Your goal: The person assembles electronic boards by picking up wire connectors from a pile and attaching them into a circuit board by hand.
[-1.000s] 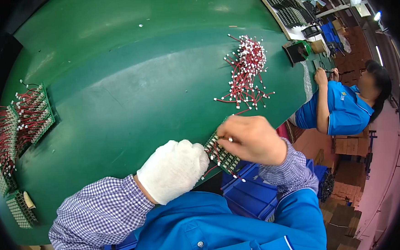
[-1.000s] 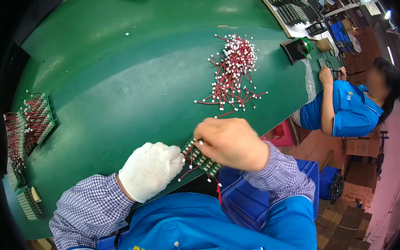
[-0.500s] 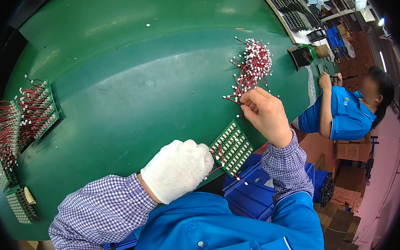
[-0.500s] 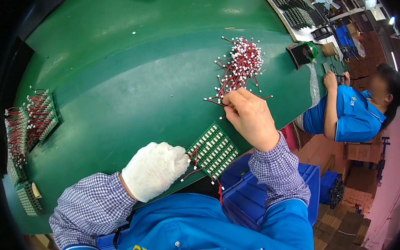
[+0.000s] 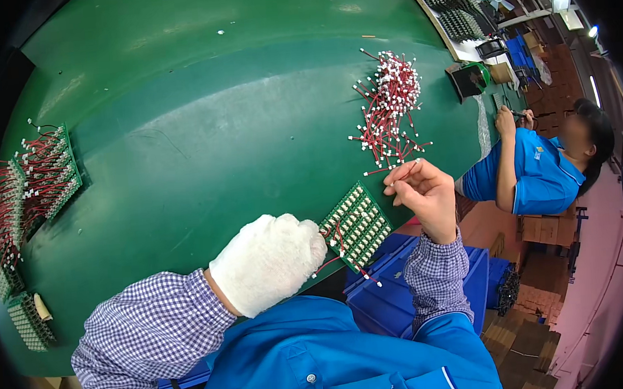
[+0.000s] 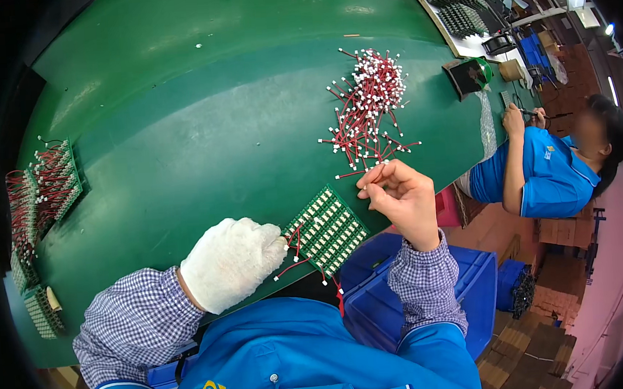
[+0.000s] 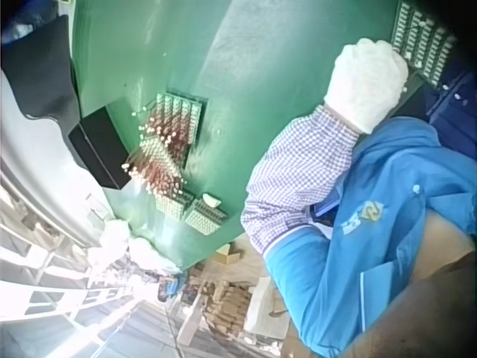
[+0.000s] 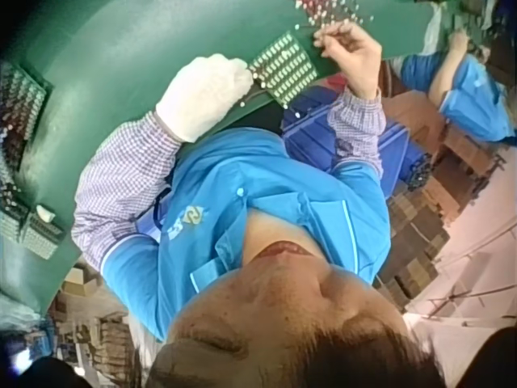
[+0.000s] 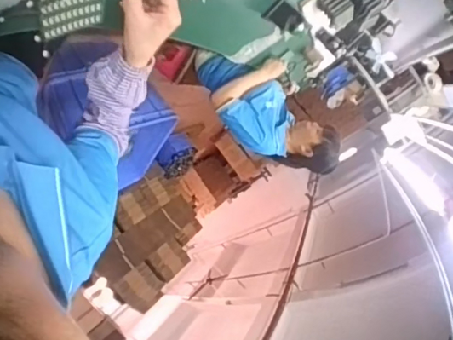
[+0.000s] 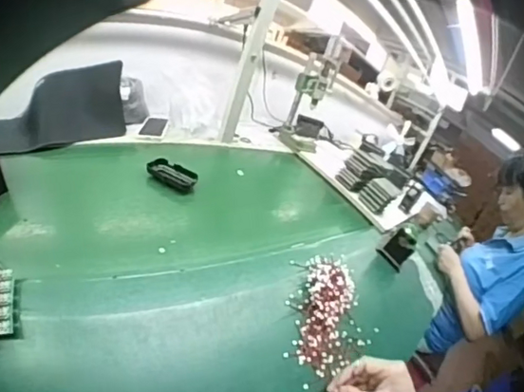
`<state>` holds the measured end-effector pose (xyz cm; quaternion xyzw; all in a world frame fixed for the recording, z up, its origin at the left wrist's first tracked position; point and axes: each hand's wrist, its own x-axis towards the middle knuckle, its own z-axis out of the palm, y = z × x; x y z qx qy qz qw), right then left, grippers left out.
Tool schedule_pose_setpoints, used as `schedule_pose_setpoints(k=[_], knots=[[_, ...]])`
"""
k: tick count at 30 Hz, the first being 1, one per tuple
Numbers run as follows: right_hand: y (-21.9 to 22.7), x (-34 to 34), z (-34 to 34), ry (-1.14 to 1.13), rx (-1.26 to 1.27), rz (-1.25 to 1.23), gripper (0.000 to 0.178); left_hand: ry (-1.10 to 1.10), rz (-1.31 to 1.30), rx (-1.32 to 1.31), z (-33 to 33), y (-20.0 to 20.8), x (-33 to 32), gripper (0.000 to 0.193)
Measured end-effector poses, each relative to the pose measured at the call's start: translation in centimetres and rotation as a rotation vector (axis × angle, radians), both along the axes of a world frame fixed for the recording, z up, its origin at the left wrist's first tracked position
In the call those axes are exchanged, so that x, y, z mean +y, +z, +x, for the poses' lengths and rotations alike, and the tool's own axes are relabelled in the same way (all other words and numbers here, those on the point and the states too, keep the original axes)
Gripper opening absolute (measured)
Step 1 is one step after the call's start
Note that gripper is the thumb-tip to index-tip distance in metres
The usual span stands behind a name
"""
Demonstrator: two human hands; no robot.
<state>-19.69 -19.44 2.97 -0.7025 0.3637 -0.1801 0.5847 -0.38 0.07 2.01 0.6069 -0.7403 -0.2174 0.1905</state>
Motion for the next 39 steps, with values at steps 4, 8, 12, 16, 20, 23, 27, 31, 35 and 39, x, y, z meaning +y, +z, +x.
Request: schedule_pose_setpoints(k=[4,8,12,16,20,23,27,31,35,39], knots=[[-1.9,0.3,-0.9,0.021,-0.083,-0.143,0.015,-0.006,0.009,-0.008,-0.1,0.0,-0.2,0.003],[-2.4,0.5,-1.3,0.012,-0.034,-0.299,0.014,-0.009,0.027,-0.007,0.0,0.1,-0.2,0.002],[-2.3,0.8,-1.6,-0.005,0.068,-0.431,0.015,-0.011,0.031,-0.002,0.0,0.0,-0.2,0.003],[-1.4,1.2,-1.8,-0.012,0.143,-0.497,0.016,-0.009,0.010,-0.005,-0.1,-0.2,-0.2,0.003],[-0.8,1.4,-1.7,0.072,0.210,-0.641,0.019,0.005,-0.108,0.043,-0.1,-0.8,-0.1,0.013],[-0.1,2.1,-0.6,0.109,0.145,-0.698,0.020,0.005,-0.102,0.063,-0.1,-0.8,-0.1,0.013],[0.3,3.2,1.2,0.192,0.069,-0.757,0.021,0.016,-0.079,0.076,-0.2,-0.5,0.0,0.012],[0.3,3.8,2.5,0.330,0.046,-0.763,0.023,0.044,-0.023,0.060,-0.3,-0.1,0.2,0.010],[0.4,3.9,2.6,0.383,0.046,-0.827,0.025,0.028,-0.095,0.034,-0.2,-0.2,0.3,0.013],[0.2,3.7,3.2,0.433,0.036,-0.928,0.027,0.023,-0.123,0.056,-0.1,-0.6,0.4,0.014]])
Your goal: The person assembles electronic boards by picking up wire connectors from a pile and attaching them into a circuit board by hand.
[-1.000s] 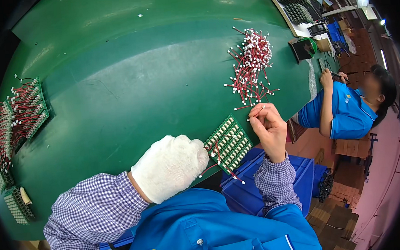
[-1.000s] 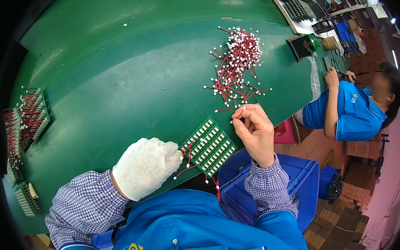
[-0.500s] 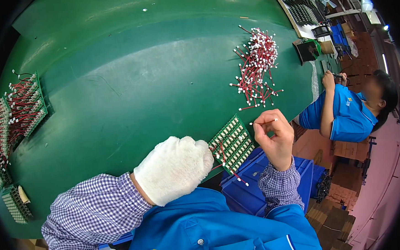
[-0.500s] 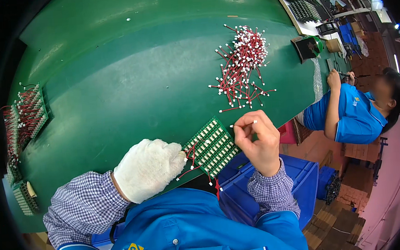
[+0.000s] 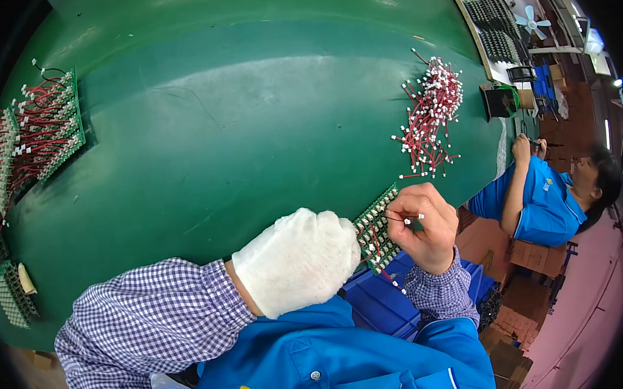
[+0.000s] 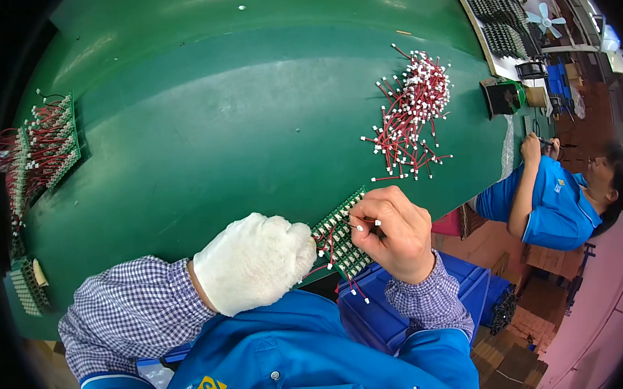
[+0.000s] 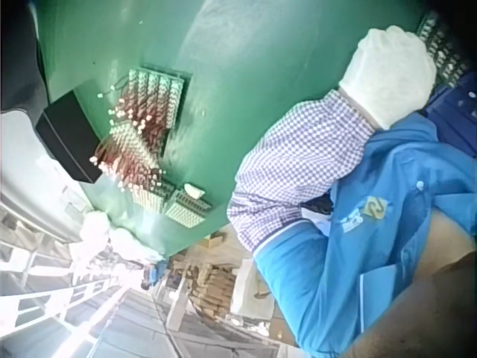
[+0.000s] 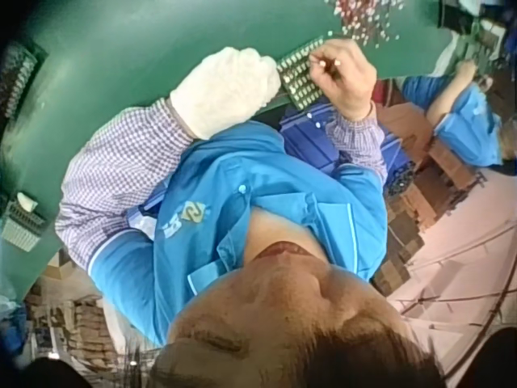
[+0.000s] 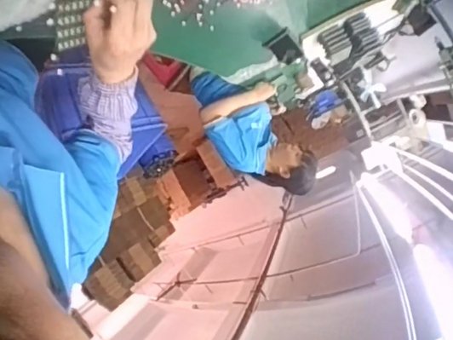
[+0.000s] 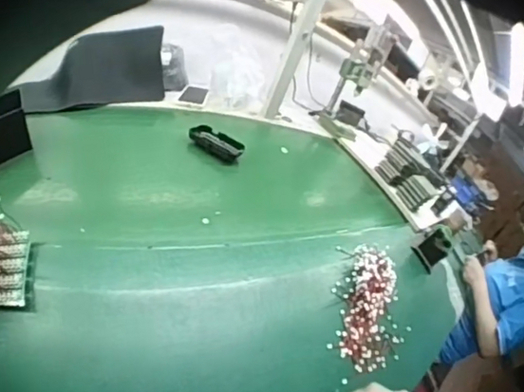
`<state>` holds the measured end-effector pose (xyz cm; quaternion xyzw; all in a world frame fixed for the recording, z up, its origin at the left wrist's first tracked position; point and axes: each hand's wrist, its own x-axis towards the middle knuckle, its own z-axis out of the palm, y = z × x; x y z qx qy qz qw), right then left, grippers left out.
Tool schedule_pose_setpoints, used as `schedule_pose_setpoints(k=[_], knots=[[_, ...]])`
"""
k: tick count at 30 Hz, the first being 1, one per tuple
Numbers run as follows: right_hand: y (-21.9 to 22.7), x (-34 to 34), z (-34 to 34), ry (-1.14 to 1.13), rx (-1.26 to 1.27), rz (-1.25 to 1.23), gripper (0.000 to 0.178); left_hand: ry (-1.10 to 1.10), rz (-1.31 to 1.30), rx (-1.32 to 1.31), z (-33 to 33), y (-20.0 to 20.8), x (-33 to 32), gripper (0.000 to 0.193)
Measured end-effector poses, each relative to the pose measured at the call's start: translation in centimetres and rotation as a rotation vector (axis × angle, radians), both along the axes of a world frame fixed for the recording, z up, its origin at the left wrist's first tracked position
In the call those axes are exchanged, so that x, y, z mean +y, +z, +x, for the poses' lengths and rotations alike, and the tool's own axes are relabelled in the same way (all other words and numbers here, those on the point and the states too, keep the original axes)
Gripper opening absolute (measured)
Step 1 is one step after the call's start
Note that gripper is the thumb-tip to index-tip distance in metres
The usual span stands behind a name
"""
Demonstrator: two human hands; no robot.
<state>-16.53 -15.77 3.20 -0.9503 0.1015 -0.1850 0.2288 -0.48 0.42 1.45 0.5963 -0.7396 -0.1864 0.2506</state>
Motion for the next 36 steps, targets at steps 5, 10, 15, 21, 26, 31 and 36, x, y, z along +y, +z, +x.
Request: schedule_pose_setpoints(k=[5,10,15,21,26,31,36], knots=[[0.2,-0.2,0.0,0.049,0.027,-0.032,0.028,0.002,0.019,0.028,0.0,0.0,0.0,0.013],[0.8,-0.5,0.2,0.115,0.058,-0.081,0.028,0.013,0.007,0.046,-0.2,-0.2,0.1,0.013],[1.1,-0.7,0.8,0.124,0.123,-0.024,0.028,0.027,-0.009,0.075,-0.2,-0.4,0.2,0.013],[1.4,-0.7,0.9,0.098,0.156,0.062,0.028,0.040,-0.069,0.107,-0.3,-0.8,0.2,0.013],[1.6,-0.7,0.8,0.093,0.194,0.079,0.028,0.041,-0.076,0.115,-0.4,-1.0,0.1,0.014],[1.5,-0.8,1.0,0.127,0.184,0.052,0.028,0.043,-0.027,0.108,-0.3,-0.6,0.0,0.014],[1.8,-1.1,1.1,0.127,0.171,0.053,0.029,0.048,-0.104,0.108,-0.4,-0.9,0.1,0.014]])
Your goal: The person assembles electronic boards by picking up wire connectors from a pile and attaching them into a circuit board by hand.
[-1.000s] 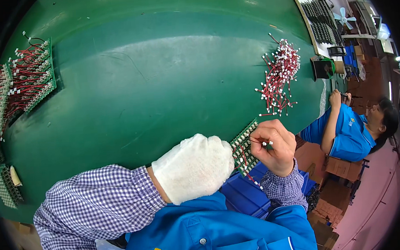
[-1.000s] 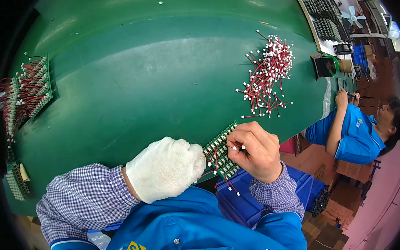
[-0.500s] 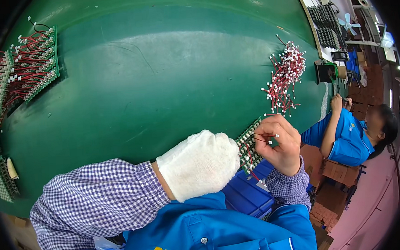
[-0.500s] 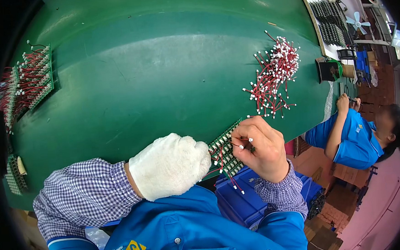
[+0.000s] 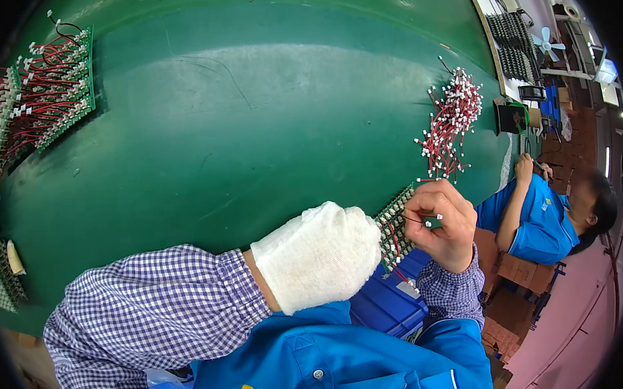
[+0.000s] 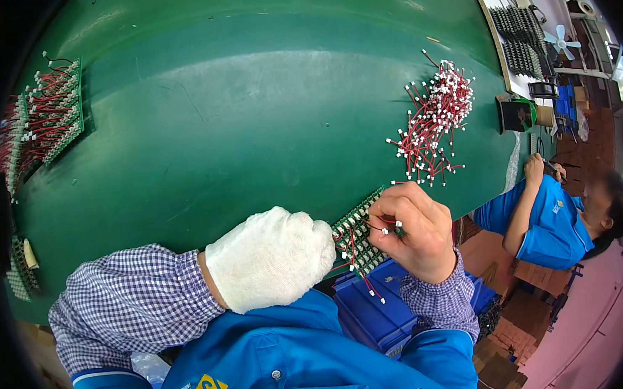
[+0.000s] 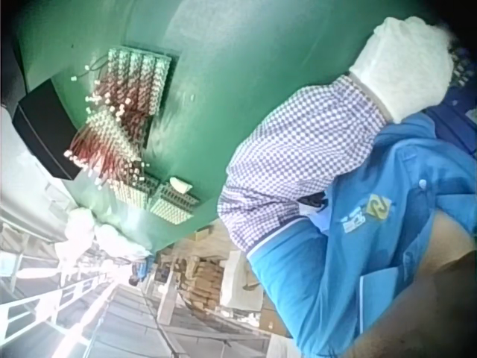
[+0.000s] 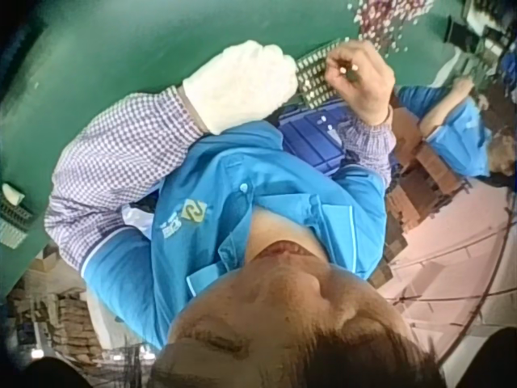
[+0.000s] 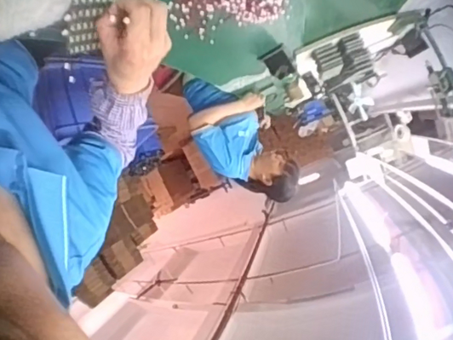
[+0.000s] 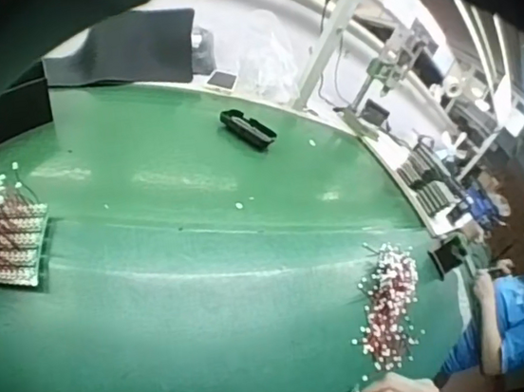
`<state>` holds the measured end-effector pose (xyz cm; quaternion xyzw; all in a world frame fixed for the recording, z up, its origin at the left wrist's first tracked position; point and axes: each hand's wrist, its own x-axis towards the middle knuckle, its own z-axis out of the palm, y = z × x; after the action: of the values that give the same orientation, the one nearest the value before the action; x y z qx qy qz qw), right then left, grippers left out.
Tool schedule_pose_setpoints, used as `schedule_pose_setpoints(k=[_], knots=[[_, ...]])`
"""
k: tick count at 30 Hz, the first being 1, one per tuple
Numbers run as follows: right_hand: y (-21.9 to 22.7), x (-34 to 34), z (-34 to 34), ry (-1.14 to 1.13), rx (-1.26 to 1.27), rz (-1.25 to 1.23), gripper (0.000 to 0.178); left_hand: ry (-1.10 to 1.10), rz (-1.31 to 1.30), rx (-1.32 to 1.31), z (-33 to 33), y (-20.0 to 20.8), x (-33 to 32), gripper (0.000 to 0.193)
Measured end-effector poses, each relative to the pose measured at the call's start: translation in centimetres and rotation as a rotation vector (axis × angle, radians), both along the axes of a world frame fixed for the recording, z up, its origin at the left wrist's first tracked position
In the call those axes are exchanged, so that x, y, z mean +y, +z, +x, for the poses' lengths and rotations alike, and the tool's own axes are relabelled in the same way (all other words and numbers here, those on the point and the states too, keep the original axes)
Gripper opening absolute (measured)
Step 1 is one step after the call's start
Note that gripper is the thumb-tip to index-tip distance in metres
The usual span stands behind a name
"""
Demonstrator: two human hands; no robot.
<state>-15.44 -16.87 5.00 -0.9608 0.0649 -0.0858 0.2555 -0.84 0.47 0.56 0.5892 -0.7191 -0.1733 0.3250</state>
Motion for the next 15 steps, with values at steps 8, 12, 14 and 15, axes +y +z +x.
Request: schedule_pose_setpoints(k=[8,12,14,15], knots=[[0.02,-0.02,-0.07,0.018,0.028,-0.027,0.029,-0.005,0.039,0.004,0.11,0.21,-0.10,0.013],[0.08,0.02,-0.01,0.024,0.031,-0.026,0.029,-0.014,0.030,0.005,0.15,0.19,-0.07,0.013],[0.10,0.03,0.03,0.033,0.034,-0.029,0.029,-0.010,0.001,0.001,0.18,0.16,-0.01,0.013],[0.11,0.03,0.05,0.037,0.036,-0.030,0.029,-0.007,-0.014,-0.002,0.19,0.14,0.00,0.013]])
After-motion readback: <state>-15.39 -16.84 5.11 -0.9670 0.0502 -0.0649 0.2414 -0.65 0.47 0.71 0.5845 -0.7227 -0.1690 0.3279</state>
